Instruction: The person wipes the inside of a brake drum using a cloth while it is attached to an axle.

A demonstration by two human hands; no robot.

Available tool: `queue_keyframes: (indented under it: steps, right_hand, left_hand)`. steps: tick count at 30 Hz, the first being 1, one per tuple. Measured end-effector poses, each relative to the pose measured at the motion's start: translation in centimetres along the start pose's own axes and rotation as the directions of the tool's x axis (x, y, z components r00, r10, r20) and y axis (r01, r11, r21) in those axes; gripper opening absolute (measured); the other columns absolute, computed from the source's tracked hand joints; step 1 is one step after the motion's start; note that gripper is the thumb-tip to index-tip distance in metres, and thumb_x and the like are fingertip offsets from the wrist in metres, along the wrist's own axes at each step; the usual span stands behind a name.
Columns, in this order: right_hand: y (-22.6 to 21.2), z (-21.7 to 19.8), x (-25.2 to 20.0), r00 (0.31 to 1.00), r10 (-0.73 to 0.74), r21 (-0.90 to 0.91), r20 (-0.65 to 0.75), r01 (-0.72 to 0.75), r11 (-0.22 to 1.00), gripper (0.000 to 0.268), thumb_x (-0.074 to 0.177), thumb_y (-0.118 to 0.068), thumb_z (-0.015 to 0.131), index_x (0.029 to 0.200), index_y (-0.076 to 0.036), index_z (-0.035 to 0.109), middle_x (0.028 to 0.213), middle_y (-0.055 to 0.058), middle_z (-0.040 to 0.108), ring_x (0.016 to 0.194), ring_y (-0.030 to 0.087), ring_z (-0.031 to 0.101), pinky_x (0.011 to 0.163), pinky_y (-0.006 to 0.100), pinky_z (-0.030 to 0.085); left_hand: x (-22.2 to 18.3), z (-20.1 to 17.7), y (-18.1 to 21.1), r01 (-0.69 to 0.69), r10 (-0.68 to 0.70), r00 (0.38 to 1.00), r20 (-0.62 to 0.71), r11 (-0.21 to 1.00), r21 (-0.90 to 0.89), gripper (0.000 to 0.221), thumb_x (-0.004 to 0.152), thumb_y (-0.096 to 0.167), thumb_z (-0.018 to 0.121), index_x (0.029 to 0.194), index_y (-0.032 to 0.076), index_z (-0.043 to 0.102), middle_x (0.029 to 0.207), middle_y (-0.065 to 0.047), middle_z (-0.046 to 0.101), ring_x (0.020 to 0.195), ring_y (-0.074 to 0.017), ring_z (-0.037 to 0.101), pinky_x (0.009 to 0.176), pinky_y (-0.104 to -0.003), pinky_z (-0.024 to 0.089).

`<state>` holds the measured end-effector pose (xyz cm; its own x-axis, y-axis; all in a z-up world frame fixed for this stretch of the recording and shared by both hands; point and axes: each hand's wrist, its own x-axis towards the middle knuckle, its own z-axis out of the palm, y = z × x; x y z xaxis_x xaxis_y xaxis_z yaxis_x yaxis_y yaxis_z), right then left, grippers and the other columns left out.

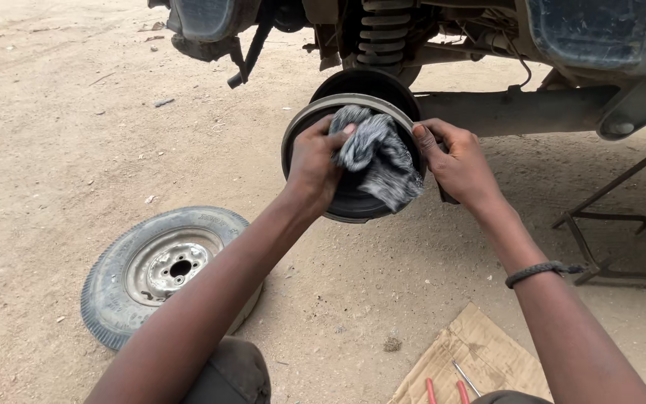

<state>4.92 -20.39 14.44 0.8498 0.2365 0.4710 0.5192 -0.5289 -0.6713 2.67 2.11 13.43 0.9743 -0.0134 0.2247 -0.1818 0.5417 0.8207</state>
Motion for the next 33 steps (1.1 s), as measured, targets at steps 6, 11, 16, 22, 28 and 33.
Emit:
queue_keyframes:
  steps: [6, 11, 16, 22, 28, 33]
  right_hand:
    - [-0.2, 0.5, 0.1, 0.990, -0.133, -0.017, -0.049, 0.132, 0.991, 0.050, 0.104, -0.052, 0.053, 0.109, -0.006, 0.069, 0.072, -0.002, 0.064, 0.065, 0.006, 0.054, 0.058, 0.028, 0.044]
    - [-0.5, 0.4, -0.2, 0.999, 0.026, -0.095, -0.033, -0.029, 0.995, 0.047, 0.103, -0.050, 0.054, 0.114, -0.008, 0.069, 0.071, 0.005, 0.063, 0.062, 0.014, 0.050, 0.058, 0.033, 0.041]
    - [0.1, 0.8, -0.3, 0.965, -0.255, -0.086, -0.067, 0.249, 0.965, 0.046, 0.109, -0.047, 0.055, 0.111, -0.003, 0.069, 0.089, 0.004, 0.072, 0.084, 0.010, 0.065, 0.071, 0.030, 0.051]
    - [-1.5, 0.0, -0.5, 0.996, -0.091, -0.156, -0.007, 0.089, 0.984, 0.043, 0.102, -0.044, 0.058, 0.110, -0.005, 0.072, 0.072, 0.005, 0.068, 0.060, 0.013, 0.056, 0.055, 0.033, 0.044]
    - [-1.4, -0.1, -0.9, 0.999, -0.004, -0.176, -0.033, -0.002, 0.984, 0.042, 0.102, -0.044, 0.058, 0.110, -0.005, 0.073, 0.055, 0.007, 0.058, 0.045, 0.013, 0.040, 0.048, 0.034, 0.030]
    - [-2.2, -0.6, -0.8, 1.000, -0.011, -0.200, -0.006, 0.010, 0.980, 0.035, 0.102, -0.037, 0.059, 0.111, -0.006, 0.073, 0.059, 0.004, 0.063, 0.043, 0.011, 0.043, 0.044, 0.033, 0.034]
  left_hand:
    - [0.5, 2.9, -5.9, -0.052, 0.053, 0.998, -0.039, 0.998, 0.020, 0.078, 0.100, 0.001, 0.064, 0.162, -0.005, 0.016, 0.140, -0.020, 0.053, 0.125, -0.0220, 0.064, 0.106, -0.031, 0.050]
    - [-0.1, 2.3, -8.6, -0.196, 0.206, 0.978, 0.026, 0.878, 0.437, 0.055, 0.094, -0.002, 0.060, 0.147, -0.003, 0.046, 0.125, -0.023, 0.069, 0.114, -0.0319, 0.071, 0.098, -0.041, 0.053]
    - [-0.3, -2.6, -6.2, -0.509, 0.091, 0.854, 0.511, 0.345, 0.788, 0.056, 0.074, -0.012, 0.053, 0.125, 0.002, 0.071, 0.119, -0.018, 0.073, 0.112, -0.0290, 0.070, 0.104, -0.041, 0.053]
    - [-3.0, -1.0, 0.7, -0.276, -0.308, 0.945, 0.112, -0.564, 0.778, 0.016, 0.093, 0.010, 0.065, 0.097, 0.008, 0.081, 0.097, -0.010, 0.081, 0.103, -0.0215, 0.069, 0.121, -0.049, 0.036]
    - [-2.5, -1.4, 1.4, -0.421, 0.166, 0.676, 0.718, -0.713, 0.561, 0.030, 0.091, 0.007, 0.066, 0.119, -0.002, 0.073, 0.125, -0.014, 0.068, 0.124, -0.0277, 0.061, 0.111, -0.045, 0.040]
    - [-3.6, -4.4, -1.8, -0.174, -0.079, 0.835, 0.544, -0.977, 0.125, 0.040, 0.081, 0.025, 0.067, 0.112, 0.000, 0.073, 0.137, -0.023, 0.058, 0.135, -0.0350, 0.050, 0.121, -0.051, 0.022]
